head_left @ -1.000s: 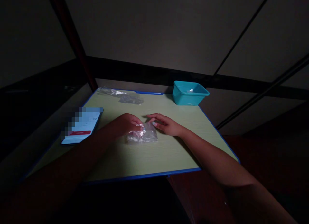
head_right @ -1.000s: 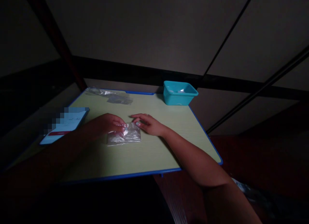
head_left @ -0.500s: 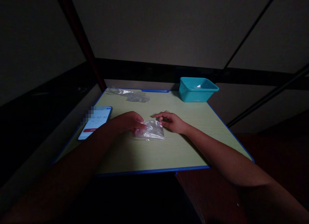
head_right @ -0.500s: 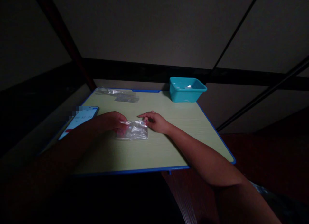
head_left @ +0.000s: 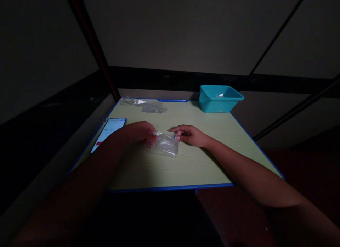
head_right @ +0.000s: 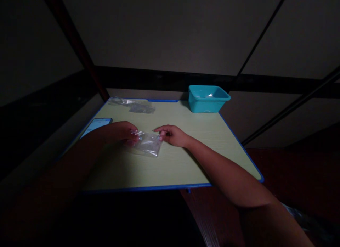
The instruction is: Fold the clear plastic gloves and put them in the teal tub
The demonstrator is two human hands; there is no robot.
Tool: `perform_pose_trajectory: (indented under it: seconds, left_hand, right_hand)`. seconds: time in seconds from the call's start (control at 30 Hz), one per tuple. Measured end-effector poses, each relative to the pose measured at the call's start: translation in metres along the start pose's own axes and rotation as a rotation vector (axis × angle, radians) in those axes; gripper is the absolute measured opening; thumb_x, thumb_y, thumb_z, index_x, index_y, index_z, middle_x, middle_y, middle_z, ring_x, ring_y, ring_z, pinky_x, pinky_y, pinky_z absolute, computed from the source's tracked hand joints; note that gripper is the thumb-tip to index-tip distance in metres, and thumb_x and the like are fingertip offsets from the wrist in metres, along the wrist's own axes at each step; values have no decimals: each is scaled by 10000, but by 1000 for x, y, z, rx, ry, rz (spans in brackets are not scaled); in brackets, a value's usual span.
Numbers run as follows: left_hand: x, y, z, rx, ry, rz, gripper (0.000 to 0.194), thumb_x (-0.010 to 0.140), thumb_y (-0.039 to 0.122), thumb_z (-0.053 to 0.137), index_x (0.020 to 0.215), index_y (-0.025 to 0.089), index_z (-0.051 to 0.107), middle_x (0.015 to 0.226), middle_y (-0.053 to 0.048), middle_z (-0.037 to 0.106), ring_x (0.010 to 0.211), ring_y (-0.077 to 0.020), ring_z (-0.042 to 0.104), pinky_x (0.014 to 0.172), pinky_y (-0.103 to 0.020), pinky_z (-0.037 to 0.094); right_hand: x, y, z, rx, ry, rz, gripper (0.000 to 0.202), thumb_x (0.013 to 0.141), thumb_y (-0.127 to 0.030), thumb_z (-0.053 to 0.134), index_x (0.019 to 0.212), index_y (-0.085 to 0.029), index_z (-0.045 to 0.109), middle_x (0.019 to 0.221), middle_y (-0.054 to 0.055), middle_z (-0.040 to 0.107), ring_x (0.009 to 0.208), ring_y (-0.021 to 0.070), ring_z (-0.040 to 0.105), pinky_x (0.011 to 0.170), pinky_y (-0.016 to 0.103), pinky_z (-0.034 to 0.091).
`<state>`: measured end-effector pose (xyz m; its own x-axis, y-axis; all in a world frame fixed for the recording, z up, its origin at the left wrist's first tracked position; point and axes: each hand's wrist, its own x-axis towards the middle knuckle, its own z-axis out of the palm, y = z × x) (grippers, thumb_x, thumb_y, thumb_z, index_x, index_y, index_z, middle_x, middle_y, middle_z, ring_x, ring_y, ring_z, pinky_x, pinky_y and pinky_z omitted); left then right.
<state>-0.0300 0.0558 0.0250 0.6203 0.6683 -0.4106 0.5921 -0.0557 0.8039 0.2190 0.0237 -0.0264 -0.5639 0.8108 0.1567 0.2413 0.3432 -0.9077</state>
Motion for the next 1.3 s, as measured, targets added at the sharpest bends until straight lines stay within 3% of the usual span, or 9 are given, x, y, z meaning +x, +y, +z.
perform_pose_trajectory:
  seconds: [0.2, 0.37, 0.57, 0.8, 0.93, 1.07, 1.17, 1.3]
  left_hand:
    - [-1, 2, -2, 34, 14, -17, 285, 595, 429, 664, 552, 149, 633, 575, -37, 653, 511, -137, 537, 513, -234, 376]
    - [-3, 4, -3, -27, -21, -15, 293, 599, 431, 658, 501, 164, 588, 484, -11, 587, 474, -129, 511, 516, -244, 378]
    - [-5, 4, -4, -1, 22, -61, 263, 599, 393, 656, 500, 171, 554, 467, 1, 551, 439, -116, 468, 484, -238, 334]
    - [1, -6, -8, 76, 67, -19, 265, 620, 420, 632, 534, 177, 574, 508, -15, 589, 463, -129, 493, 492, -239, 349]
    - [3, -9, -5, 39, 72, -8, 278, 650, 418, 619, 545, 169, 558, 486, 8, 565, 448, -108, 475, 489, -225, 334]
    - [3, -6, -3, 19, 84, -32, 283, 623, 426, 647, 541, 172, 555, 484, 10, 574, 442, -113, 485, 474, -226, 335]
    - [2, -4, -3, 16, 88, -31, 280, 602, 421, 676, 532, 172, 568, 486, 4, 587, 441, -117, 499, 470, -225, 344]
    - [1, -4, -2, -37, 60, -7, 296, 597, 412, 704, 515, 165, 561, 457, 10, 571, 438, -117, 510, 484, -223, 365]
  right_hand:
    - [0, 0, -2, 187, -46, 69, 512, 726, -202, 703, 1213, -161, 550, 769, -33, 587, 701, 98, 551, 703, 266, 462]
    - [-1, -2, -1, 214, -52, 54, 533, 728, -178, 701, 1230, -165, 522, 787, -26, 599, 692, 95, 554, 675, 253, 460]
    - [-2, -4, 4, 199, -59, 54, 502, 742, -178, 684, 1219, -177, 527, 798, -24, 592, 715, 104, 554, 696, 267, 460]
    - [-3, 0, 9, 12, 9, -33, 469, 775, -276, 663, 1212, -166, 533, 764, -12, 579, 686, 133, 540, 664, 290, 444]
    - [-9, -21, 8, -456, 142, -228, 468, 810, -383, 635, 1233, -202, 547, 1121, 102, 612, 1052, 254, 521, 914, 436, 364]
    - [-22, -42, 10, -641, -73, -335, 540, 863, -404, 560, 1367, -254, 434, 1398, 101, 460, 1281, 278, 386, 1044, 507, 213]
    - [-32, -42, 12, -659, -258, -275, 596, 895, -400, 518, 1440, -303, 297, 1519, 87, 260, 1377, 261, 254, 1080, 537, 143]
    - [-40, -37, 12, -688, -360, -181, 635, 874, -423, 555, 1440, -330, 283, 1546, 78, 120, 1412, 278, 134, 1094, 573, 21]
